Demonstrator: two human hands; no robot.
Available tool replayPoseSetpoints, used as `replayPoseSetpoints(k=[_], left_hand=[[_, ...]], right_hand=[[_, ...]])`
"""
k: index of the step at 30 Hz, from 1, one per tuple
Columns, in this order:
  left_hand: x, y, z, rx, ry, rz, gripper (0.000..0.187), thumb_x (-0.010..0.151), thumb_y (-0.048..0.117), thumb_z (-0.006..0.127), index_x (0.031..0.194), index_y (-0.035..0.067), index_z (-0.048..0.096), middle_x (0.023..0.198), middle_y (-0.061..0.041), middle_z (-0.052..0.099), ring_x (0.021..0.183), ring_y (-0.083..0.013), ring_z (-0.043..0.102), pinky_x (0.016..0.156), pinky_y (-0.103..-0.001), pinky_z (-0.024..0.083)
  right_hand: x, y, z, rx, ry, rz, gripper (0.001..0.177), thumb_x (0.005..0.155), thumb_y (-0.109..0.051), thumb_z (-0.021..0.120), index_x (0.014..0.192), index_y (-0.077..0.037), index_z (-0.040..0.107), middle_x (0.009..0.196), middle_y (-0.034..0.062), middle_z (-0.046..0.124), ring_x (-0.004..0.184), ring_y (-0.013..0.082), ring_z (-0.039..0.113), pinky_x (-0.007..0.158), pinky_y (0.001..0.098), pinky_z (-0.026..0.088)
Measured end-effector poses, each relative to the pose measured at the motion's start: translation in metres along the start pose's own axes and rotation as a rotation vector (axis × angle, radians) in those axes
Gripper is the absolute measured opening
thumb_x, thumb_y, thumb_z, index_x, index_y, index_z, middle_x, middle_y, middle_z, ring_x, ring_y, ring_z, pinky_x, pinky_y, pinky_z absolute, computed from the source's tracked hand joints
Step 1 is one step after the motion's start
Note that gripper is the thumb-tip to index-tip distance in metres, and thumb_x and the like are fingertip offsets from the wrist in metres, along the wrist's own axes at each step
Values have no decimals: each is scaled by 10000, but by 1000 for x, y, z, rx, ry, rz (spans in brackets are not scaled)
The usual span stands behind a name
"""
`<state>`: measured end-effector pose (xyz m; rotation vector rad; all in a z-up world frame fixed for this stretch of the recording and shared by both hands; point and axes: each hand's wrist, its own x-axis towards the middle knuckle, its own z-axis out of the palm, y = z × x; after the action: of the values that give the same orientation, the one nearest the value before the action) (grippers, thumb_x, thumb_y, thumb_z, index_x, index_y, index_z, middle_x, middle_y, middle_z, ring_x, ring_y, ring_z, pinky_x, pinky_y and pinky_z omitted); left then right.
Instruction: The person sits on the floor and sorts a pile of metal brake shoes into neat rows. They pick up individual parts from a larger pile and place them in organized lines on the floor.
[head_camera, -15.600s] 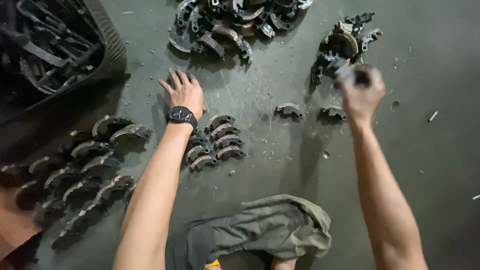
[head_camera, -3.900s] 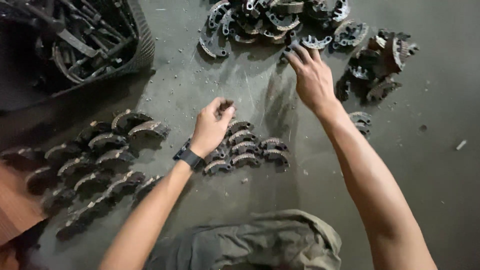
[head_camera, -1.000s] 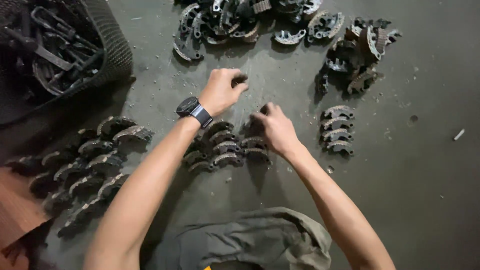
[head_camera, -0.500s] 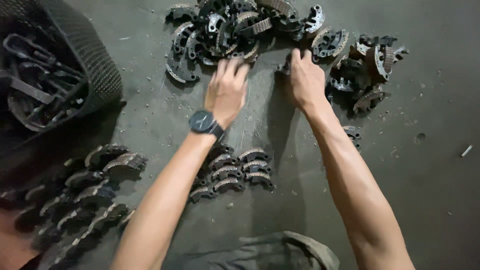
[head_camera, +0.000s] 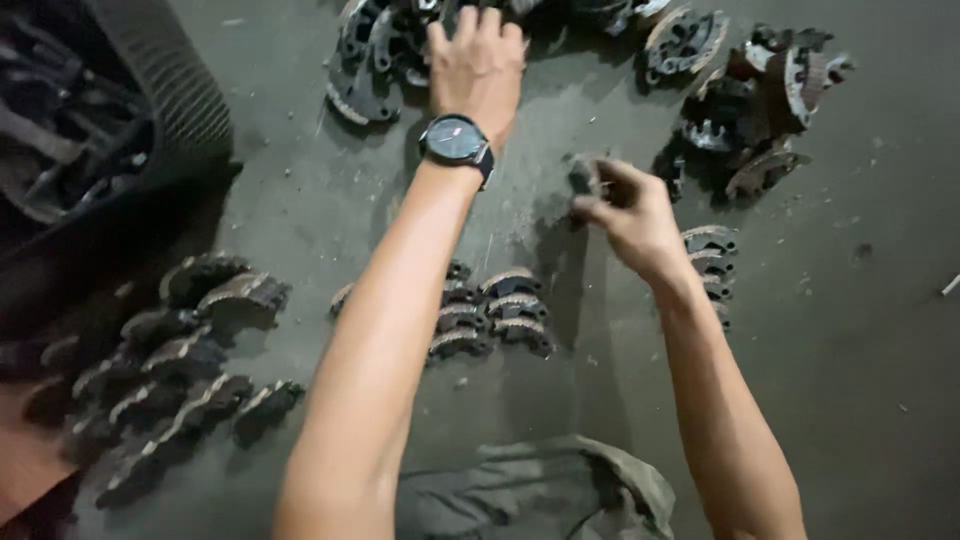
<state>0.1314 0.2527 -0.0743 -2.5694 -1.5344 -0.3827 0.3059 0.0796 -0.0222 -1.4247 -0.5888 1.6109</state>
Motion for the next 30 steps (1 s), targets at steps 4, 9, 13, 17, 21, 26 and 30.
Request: replayPoseSetpoints(k=[4,9,13,17,21,26,30], left_hand=[[-9,3,-2,-1,47,8,108,944,196,636,979,113,696,1040,-78,659,1078,-282,601,887,-541,455],[-15,-6,-8,32,52,56,144,873,137,644,1005,116,698,1065,-69,652,1100,-268,588,892,-534,437],[-17,-5,-7,59,43,90,121,881,143,648,987,116,699,1044,-61,629,1094,-268,573,923,-536,415],[-12,-1,-2,142,58,98,77,900,151,647,945,112,696,970,-66,603,1018,-264,568,977,-577,399],[-17,-2,-14,88,88,132,75,942,164,644,942,102,686,955,-83,595,997,-274,578,1012,-585,407],[-32,-16,-68,-355,67,23,168,994,127,610,1078,13,699,1040,-164,639,961,-301,621,864,-486,499],[-44,-31,-112,-773,-141,-246,275,982,201,635,1152,1,717,986,-136,711,833,-249,668,752,-444,542]], right_hand=[[-12,12,31,-797,-69,-249,455,839,-20,769,1279,-42,653,1064,108,705,954,257,684,857,341,557],[-12,38,49,-1102,-192,-491,316,811,-26,774,1113,-96,716,1176,139,685,1039,325,653,931,388,545],[-24,24,52,-1263,-200,-536,315,796,-96,775,1109,-81,743,1259,172,617,1141,403,544,955,476,481],[-26,25,33,-1069,-66,-595,301,840,-61,738,1141,-49,733,1227,172,649,1118,387,610,943,459,528],[-11,18,2,-968,68,-643,215,916,-50,727,1131,-48,721,1168,163,685,1022,335,696,845,414,595],[36,-11,-52,-1145,497,-879,200,944,49,717,1136,-5,707,1049,180,702,922,306,715,786,395,598],[71,-42,-71,-1120,561,-918,228,939,49,724,1159,-9,708,1096,179,708,973,314,727,848,398,606]])
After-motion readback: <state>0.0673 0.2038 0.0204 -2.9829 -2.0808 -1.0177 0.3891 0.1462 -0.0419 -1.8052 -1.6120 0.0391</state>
